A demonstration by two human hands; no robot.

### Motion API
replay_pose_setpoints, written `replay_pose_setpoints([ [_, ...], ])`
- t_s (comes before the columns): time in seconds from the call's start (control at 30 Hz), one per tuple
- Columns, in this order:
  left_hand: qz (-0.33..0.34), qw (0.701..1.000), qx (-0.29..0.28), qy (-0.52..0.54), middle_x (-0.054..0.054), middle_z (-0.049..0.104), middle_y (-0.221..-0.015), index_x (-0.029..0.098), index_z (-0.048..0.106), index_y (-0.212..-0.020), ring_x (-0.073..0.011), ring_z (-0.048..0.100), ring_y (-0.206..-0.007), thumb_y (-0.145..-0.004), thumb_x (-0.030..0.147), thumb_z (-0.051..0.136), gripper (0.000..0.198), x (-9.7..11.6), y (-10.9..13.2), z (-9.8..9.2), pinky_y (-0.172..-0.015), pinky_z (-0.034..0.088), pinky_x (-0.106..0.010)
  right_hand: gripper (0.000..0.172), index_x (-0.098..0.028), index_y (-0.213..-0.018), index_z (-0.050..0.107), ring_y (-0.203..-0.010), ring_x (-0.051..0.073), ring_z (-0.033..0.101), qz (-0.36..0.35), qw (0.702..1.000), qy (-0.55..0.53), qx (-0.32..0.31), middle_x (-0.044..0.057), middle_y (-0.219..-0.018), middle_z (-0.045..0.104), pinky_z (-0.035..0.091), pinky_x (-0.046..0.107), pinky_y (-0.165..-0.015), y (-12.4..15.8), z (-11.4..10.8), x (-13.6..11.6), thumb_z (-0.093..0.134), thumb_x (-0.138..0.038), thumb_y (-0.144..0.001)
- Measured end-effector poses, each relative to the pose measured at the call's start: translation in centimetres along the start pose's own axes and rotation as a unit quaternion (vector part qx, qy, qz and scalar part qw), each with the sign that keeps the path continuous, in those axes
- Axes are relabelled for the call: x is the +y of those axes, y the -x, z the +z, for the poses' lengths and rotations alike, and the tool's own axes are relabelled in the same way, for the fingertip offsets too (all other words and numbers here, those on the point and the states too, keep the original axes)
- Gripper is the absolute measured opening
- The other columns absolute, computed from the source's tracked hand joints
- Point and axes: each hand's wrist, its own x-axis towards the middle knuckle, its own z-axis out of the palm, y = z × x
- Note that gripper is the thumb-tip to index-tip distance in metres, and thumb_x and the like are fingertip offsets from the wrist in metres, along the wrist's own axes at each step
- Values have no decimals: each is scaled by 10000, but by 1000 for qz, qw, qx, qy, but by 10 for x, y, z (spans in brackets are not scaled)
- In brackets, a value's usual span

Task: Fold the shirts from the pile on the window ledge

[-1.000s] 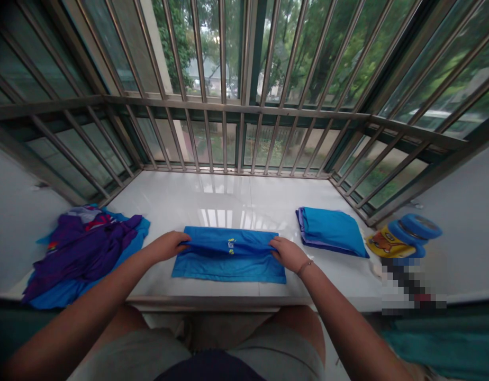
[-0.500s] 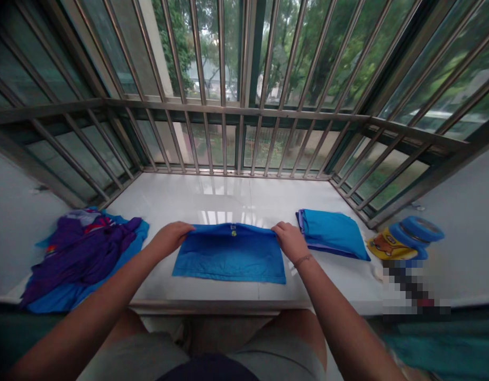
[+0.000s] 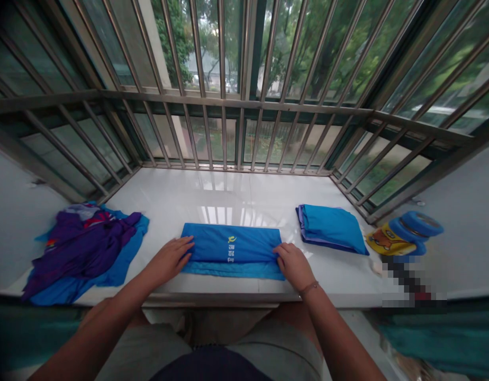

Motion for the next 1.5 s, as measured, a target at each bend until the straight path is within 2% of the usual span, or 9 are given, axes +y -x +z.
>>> replay_pose_setpoints([
  [0.23,36,996,-79,-1,-138,747,-1384,224,773,-1258,-310,720,-1242,-968,218,718,295,16,-29,-2,-1097,574,-472,424,-238,-1359,725,-1254,311,657,-11,998,-2,-65,144,-1434,665,533,449,-1089,-16,6,-8,766,-324,-946],
  [0.47,-33,995,-85,33,-96,812,-1226,237,760,-1181,-257,783,-1065,-1054,243,543,252,-2,-27,-1,-988,603,-378,249,-237,-1174,787,-1019,247,689,-16,995,70,-66,99,-1128,766,532,363,-936,-10,-12,5,585,-176,-1041],
  [0.6,-34,996,-71,34,-109,796,-1328,241,742,-1306,-276,764,-1193,-1073,249,504,333,-8,-21,-5,-1076,579,-417,348,-241,-1294,759,-1095,263,674,-48,996,72,-8,117,-1234,757,515,379,-960,3,-18,-6,572,-120,-1026],
  [0.7,-4,996,-78,43,-119,747,-1438,237,777,-1253,-285,711,-1323,-1052,201,532,319,-8,-9,-9,-1182,525,-460,351,-265,-1242,783,-1063,259,681,-53,995,65,-48,92,-1192,764,522,371,-930,19,-14,-13,584,-106,-1000],
  [0.8,10,995,-91,43,-127,725,-1470,227,807,-1138,-294,705,-1328,-1025,191,594,243,-3,5,-13,-1192,525,-473,378,-252,-1235,786,-1052,246,693,-20,995,55,-80,87,-1197,756,535,371,-951,32,-8,-18,570,-89,-971],
  [0.9,16,995,-93,34,-126,763,-1391,221,811,-1087,-286,731,-1258,-1045,199,577,239,4,11,-18,-1139,561,-456,371,-218,-1276,769,-1186,287,679,35,997,69,-29,126,-1309,731,515,442,-1077,33,-4,-31,563,-122,-982],
  [1.03,32,997,-56,38,-114,797,-1270,233,800,-1130,-275,748,-1166,-1068,240,567,241,14,6,-18,-1077,591,-450,365,-190,-1373,723,-1353,341,619,51,996,58,40,179,-1456,684,454,538,-1191,14,15,-66,523,-272,-1079],
  [1.2,-28,999,36,12,-165,714,-1452,201,757,-1301,-352,673,-1333,-1049,317,628,306,15,1,-7,-1181,524,-557,533,-267,-1608,542,-1581,366,426,8,1000,22,7,138,-1700,497,334,647,-1275,-6,50,-100,544,-357,-1083],
  [1.5,-96,992,11,78,-121,758,-1249,233,762,-1275,-290,727,-1176,-995,279,638,310,-25,33,-2,-1082,584,-455,348,-255,-1356,731,-1362,339,633,7,999,45,12,149,-1502,662,472,563,-1182,20,37,-42,648,-259,-1018],
])
